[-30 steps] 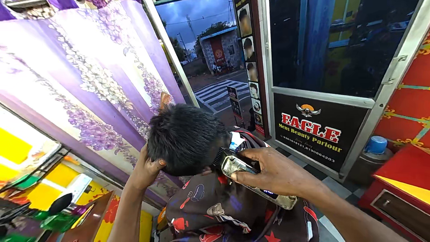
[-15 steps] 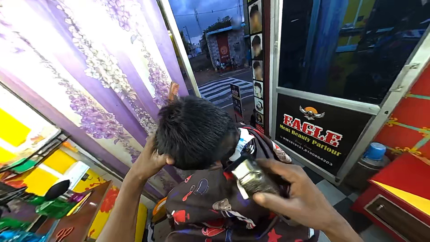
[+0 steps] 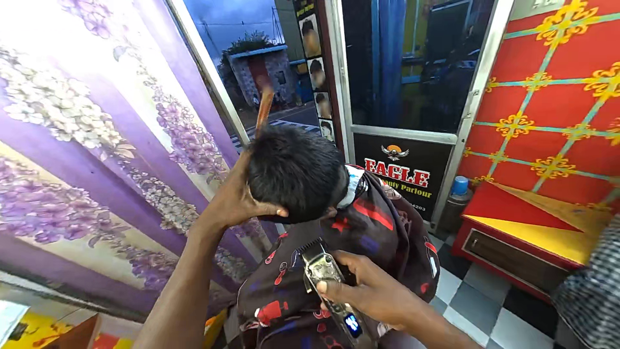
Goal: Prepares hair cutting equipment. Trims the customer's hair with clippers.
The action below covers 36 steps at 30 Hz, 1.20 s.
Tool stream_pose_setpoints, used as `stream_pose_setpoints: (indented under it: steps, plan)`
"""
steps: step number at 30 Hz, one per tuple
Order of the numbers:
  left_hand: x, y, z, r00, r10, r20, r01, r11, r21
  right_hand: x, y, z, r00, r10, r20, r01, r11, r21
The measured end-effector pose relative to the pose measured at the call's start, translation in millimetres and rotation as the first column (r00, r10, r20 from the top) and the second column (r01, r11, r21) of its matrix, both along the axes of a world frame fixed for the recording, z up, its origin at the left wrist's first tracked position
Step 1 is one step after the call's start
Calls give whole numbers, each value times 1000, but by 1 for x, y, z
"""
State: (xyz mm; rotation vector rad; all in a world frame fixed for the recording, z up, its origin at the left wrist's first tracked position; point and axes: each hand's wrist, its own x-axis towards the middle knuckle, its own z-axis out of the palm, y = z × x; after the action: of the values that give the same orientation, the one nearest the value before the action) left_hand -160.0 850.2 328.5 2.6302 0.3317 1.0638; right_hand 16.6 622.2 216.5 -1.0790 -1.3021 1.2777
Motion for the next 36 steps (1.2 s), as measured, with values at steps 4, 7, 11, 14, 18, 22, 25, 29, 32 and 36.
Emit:
stream_pose_setpoints:
  steps: [4, 7, 11, 14, 18, 22, 25, 29, 32, 36]
  plan:
    - [18, 8, 11, 1000, 31, -3, -31, 999, 36, -5, 20, 8, 995, -42, -90, 34, 996, -85]
    - [38, 13, 27, 999, 38, -22, -39, 999, -15, -7, 32, 8, 962, -116, -249, 87, 989, -122]
    - [62, 15, 59, 985, 50, -165, -65, 994, -92, 4, 39, 22, 944, -162, -289, 141, 986, -91]
    - [79, 17, 76, 967, 46, -250, -81, 988, -132, 18, 39, 33, 953, -160, -257, 146, 987, -72]
    - [93, 10, 93, 943, 39, -329, -96, 983, -159, 31, 43, 46, 933, -187, -309, 139, 975, -171]
    - [99, 6, 100, 924, 56, -377, -124, 979, -159, 37, 47, 52, 923, -182, -340, 124, 975, -186]
    - [101, 3, 101, 926, 49, -374, -119, 979, -166, 37, 48, 50, 927, -168, -335, 126, 982, -144]
    - [101, 3, 100, 928, 46, -370, -114, 980, -164, 37, 48, 46, 930, -180, -320, 151, 982, -111]
    - [101, 3, 100, 923, 75, -378, -135, 982, -134, 39, 48, 44, 936, -183, -299, 175, 983, -51]
    - [101, 5, 100, 913, 120, -390, -166, 982, -88, 41, 48, 47, 944, -197, -263, 206, 979, 6]
